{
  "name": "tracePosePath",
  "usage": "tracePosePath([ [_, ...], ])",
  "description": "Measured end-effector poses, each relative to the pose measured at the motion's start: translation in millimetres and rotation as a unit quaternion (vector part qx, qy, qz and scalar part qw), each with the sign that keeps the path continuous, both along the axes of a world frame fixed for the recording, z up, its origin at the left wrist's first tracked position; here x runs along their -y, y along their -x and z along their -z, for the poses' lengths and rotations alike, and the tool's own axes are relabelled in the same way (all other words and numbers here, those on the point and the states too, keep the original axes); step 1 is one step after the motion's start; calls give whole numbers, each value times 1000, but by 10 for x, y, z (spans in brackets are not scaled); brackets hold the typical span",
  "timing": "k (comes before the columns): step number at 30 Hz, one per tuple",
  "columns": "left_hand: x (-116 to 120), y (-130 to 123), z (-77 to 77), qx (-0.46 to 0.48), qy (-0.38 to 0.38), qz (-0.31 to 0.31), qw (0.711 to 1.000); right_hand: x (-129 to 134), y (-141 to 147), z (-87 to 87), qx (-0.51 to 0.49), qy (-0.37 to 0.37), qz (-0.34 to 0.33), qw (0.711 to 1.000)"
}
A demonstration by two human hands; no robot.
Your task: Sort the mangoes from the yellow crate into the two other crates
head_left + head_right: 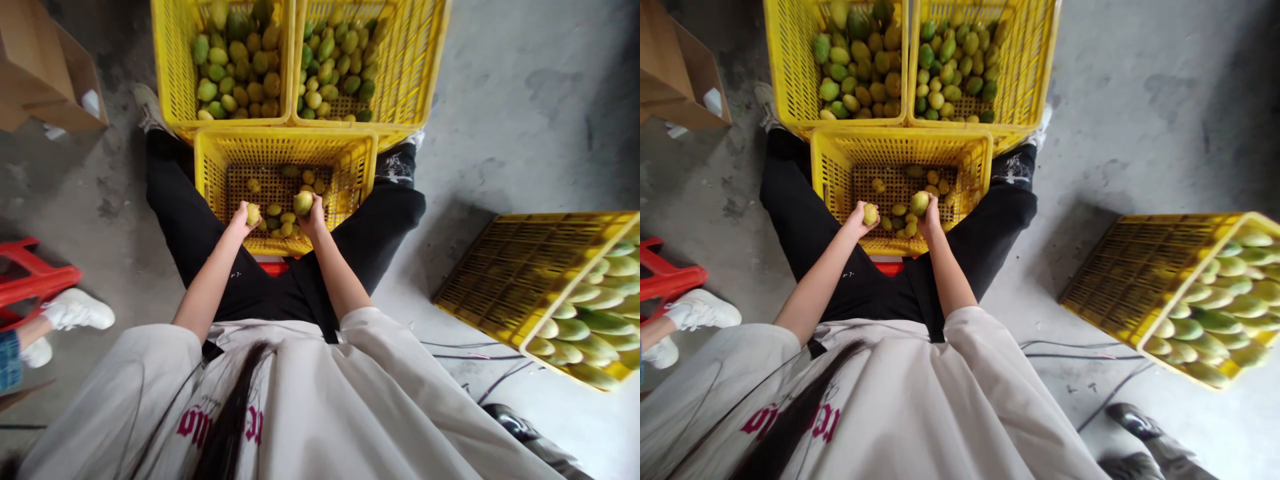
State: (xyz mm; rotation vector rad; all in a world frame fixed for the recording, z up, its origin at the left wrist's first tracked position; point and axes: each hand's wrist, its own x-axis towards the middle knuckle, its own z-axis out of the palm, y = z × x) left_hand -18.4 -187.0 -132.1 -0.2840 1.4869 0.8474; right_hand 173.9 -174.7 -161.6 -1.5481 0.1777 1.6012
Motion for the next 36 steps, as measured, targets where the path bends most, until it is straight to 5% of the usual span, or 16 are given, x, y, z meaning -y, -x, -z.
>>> tracePosePath([
  [3, -14, -44, -89, -46, 37, 4, 998, -6, 9, 32, -2, -12, -6, 1000],
  [9, 9, -106, -227, -54, -25, 48, 997, 40, 53, 10, 11, -38, -29, 999],
  [19, -14, -81, -143, -30, 6, 4, 1000, 23, 28, -19, -61, 7, -74, 995],
  [30, -17, -99, -218, -58, 4, 62, 996, 80, 46, -19, -41, 4, -59, 997],
  [36, -17, -117, -223, -46, 32, 45, 997, 35, 26, 19, -55, 15, -93, 994],
])
